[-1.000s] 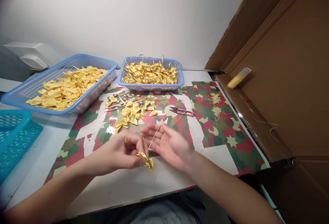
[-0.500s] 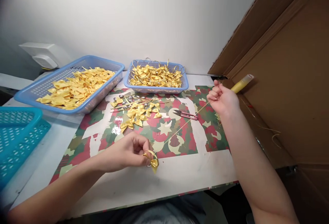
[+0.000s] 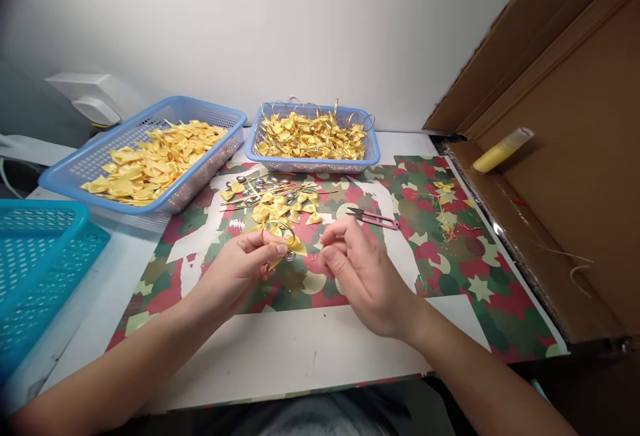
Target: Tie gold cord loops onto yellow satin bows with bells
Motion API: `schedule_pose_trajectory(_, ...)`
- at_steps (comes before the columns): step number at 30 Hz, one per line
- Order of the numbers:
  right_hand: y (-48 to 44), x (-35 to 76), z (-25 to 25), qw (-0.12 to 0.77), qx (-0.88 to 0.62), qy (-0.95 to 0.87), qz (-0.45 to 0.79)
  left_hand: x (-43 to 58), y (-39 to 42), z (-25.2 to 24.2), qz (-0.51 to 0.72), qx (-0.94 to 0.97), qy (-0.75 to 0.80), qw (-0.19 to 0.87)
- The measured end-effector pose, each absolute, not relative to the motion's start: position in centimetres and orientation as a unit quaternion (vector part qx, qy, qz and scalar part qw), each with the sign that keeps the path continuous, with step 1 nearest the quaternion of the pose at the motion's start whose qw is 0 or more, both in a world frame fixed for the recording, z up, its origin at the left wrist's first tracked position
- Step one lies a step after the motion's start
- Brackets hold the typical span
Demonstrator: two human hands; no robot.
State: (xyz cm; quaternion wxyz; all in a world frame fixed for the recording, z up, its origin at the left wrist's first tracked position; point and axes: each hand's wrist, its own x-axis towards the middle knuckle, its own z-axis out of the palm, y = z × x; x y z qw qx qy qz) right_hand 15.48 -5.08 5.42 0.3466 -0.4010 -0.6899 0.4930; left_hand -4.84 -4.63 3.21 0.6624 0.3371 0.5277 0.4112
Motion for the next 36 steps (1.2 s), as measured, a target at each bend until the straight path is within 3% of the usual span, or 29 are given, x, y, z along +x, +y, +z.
schedule_pose_trajectory(6, -5.2, 14.5, 4.0, 0.321, -0.420, -0.736, 0.422, -4.8, -4.8, 3.2, 0.421, 0.334, 0.521, 0.663)
schedule_pose_trajectory(12, -6.2, 13.4, 2.5, 0.491, -0.424, -0.612, 0.453, -4.4, -5.2, 3.3, 0.418, 0.338, 0.536, 0.651)
schedule_pose_trajectory(19, -6.8, 10.9, 1.7, 0.540, -0.427, -0.611, 0.391, -3.7, -5.9, 3.1, 0.438, 0.335, 0.548, 0.629)
schedule_pose_trajectory(36, -6.6, 10.1, 1.2, 0.555, -0.463, -0.576, 0.381, -3.5, -6.5, 2.8, 0.498, 0.442, 0.519, 0.536)
